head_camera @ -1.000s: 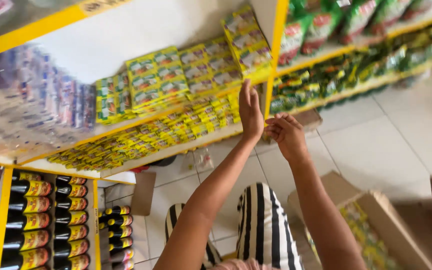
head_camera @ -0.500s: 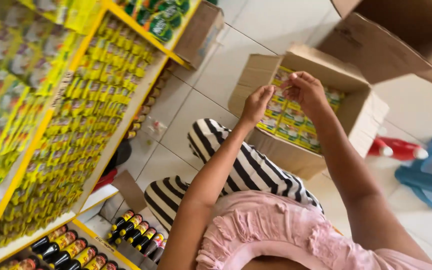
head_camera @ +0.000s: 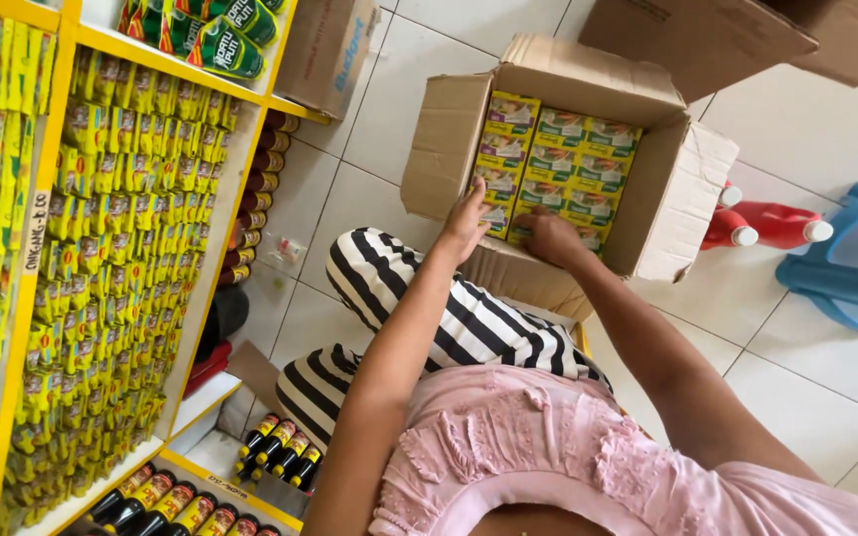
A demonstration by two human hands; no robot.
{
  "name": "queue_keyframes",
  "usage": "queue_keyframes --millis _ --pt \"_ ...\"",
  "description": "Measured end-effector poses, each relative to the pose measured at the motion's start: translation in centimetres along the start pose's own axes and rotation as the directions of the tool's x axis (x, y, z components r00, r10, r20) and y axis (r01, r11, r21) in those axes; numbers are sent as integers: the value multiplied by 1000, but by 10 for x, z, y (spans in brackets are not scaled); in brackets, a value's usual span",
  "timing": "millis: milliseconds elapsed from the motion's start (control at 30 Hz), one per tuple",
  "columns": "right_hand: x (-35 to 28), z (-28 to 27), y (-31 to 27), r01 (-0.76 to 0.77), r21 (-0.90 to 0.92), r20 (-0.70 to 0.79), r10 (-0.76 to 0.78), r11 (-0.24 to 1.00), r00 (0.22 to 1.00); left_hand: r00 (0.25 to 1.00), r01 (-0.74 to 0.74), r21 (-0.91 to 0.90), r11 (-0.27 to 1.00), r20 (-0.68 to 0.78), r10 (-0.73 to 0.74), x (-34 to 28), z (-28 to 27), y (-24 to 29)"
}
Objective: Restocking and organizing packets of seasoning on grocery store shelves from a cardboard box.
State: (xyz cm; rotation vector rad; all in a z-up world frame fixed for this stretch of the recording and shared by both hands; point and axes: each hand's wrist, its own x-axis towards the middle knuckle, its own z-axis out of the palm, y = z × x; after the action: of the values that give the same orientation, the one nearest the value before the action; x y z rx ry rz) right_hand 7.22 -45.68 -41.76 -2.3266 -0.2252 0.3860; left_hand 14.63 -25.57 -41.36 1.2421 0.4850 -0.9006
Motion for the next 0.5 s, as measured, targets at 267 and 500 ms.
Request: queue_keyframes --millis 267,500 --pt "14 -47 -45 -68 -301 419 196 951 887 993 -115 328 938 14 117 1 5 -14" --pt "7 -50 -42 50 -483 433 189 874 881 939 -303 750 588 131 317 -24 25 -13"
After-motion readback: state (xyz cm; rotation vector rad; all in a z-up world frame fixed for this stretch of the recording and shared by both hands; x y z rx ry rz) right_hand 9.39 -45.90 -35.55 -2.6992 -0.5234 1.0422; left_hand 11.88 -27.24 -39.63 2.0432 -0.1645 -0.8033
